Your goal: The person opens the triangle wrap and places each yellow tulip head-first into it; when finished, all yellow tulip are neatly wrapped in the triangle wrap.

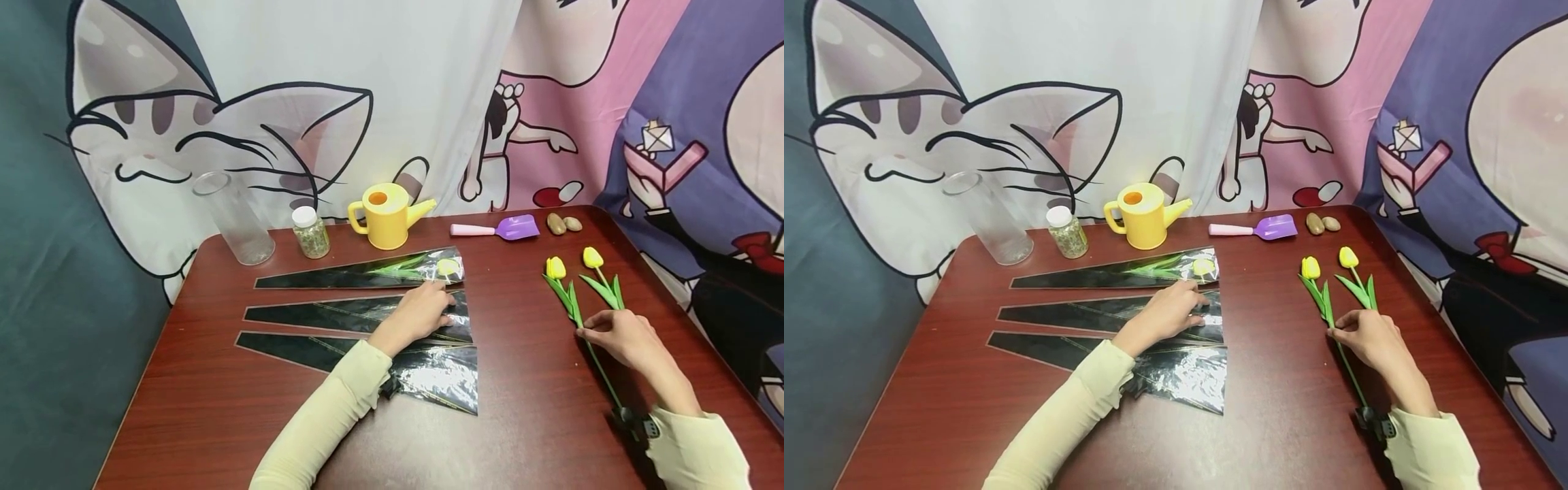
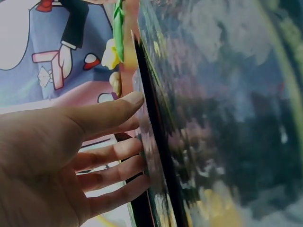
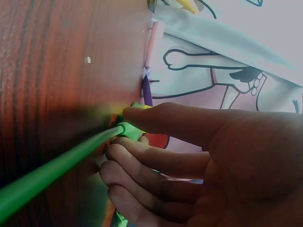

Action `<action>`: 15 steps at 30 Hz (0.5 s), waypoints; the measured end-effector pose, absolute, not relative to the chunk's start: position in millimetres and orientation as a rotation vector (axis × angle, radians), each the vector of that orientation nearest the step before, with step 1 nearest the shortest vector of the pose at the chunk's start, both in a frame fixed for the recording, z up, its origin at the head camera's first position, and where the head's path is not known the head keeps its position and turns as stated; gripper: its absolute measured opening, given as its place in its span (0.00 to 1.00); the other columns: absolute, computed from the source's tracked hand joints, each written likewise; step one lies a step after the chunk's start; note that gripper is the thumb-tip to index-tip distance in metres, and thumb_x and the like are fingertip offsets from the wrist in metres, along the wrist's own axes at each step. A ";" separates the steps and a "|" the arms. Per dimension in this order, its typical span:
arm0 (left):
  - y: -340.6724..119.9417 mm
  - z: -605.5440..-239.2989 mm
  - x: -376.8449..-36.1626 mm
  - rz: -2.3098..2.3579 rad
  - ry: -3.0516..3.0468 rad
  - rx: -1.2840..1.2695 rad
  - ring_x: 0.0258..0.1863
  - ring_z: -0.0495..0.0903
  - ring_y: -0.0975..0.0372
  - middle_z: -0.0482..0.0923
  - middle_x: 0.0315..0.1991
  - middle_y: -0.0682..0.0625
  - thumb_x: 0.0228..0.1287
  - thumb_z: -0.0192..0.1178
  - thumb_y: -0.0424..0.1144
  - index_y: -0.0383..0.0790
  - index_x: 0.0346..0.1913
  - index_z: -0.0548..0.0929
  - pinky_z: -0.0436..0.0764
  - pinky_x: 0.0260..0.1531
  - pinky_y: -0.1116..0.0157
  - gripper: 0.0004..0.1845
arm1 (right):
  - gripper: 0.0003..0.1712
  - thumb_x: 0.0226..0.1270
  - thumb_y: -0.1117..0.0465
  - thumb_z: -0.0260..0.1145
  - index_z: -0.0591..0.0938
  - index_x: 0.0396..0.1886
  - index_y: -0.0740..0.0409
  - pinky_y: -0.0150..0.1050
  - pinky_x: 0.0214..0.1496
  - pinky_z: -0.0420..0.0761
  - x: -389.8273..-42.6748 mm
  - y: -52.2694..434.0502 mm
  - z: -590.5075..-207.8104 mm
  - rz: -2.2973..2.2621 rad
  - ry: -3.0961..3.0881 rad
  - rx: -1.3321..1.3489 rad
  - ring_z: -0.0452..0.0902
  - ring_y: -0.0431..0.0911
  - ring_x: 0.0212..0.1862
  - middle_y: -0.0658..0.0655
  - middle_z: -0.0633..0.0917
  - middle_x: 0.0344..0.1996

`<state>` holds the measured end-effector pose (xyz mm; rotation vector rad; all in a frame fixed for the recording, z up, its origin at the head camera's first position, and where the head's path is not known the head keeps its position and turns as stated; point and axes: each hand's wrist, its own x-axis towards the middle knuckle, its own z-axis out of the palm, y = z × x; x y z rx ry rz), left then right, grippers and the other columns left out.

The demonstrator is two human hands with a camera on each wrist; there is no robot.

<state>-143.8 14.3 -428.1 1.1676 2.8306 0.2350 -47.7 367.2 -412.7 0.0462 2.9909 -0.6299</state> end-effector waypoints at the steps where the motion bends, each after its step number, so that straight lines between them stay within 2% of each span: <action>1: 14.3 -428.5 -143.8 0.239 2.838 1.175 0.43 0.78 0.57 0.77 0.44 0.52 0.60 0.69 0.51 0.51 0.49 0.88 0.80 0.36 0.61 0.16 | 0.16 0.59 0.52 0.73 0.87 0.34 0.62 0.53 0.34 0.73 -47.6 367.2 -413.2 -0.635 2.993 0.056 0.80 0.60 0.37 0.54 0.87 0.28; 4: 14.5 -430.1 -144.5 0.262 2.864 1.205 0.42 0.79 0.58 0.77 0.41 0.53 0.59 0.70 0.50 0.52 0.44 0.89 0.80 0.35 0.62 0.12 | 0.14 0.59 0.52 0.73 0.87 0.32 0.59 0.51 0.33 0.72 -47.9 367.2 -413.9 -0.641 2.997 0.086 0.79 0.60 0.36 0.53 0.86 0.27; 9: 15.0 -430.6 -145.3 0.272 2.909 1.254 0.38 0.79 0.60 0.78 0.36 0.56 0.60 0.70 0.46 0.54 0.34 0.89 0.80 0.34 0.62 0.03 | 0.15 0.60 0.50 0.73 0.87 0.31 0.58 0.44 0.30 0.69 -50.0 368.2 -413.9 -0.643 2.983 0.116 0.75 0.50 0.31 0.50 0.84 0.25; 11: 15.0 -430.6 -144.9 0.264 2.913 1.262 0.38 0.79 0.61 0.78 0.36 0.56 0.62 0.68 0.45 0.54 0.34 0.89 0.80 0.35 0.63 0.01 | 0.15 0.60 0.50 0.73 0.87 0.31 0.59 0.43 0.29 0.68 -50.7 368.5 -413.6 -0.649 2.976 0.118 0.73 0.48 0.29 0.49 0.83 0.24; 15: 14.8 -430.7 -143.0 0.258 2.896 1.267 0.38 0.79 0.60 0.79 0.37 0.55 0.67 0.63 0.42 0.53 0.38 0.90 0.80 0.36 0.63 0.06 | 0.13 0.60 0.51 0.72 0.87 0.31 0.58 0.41 0.29 0.67 -50.8 369.0 -413.1 -0.646 2.962 0.117 0.72 0.46 0.28 0.48 0.82 0.22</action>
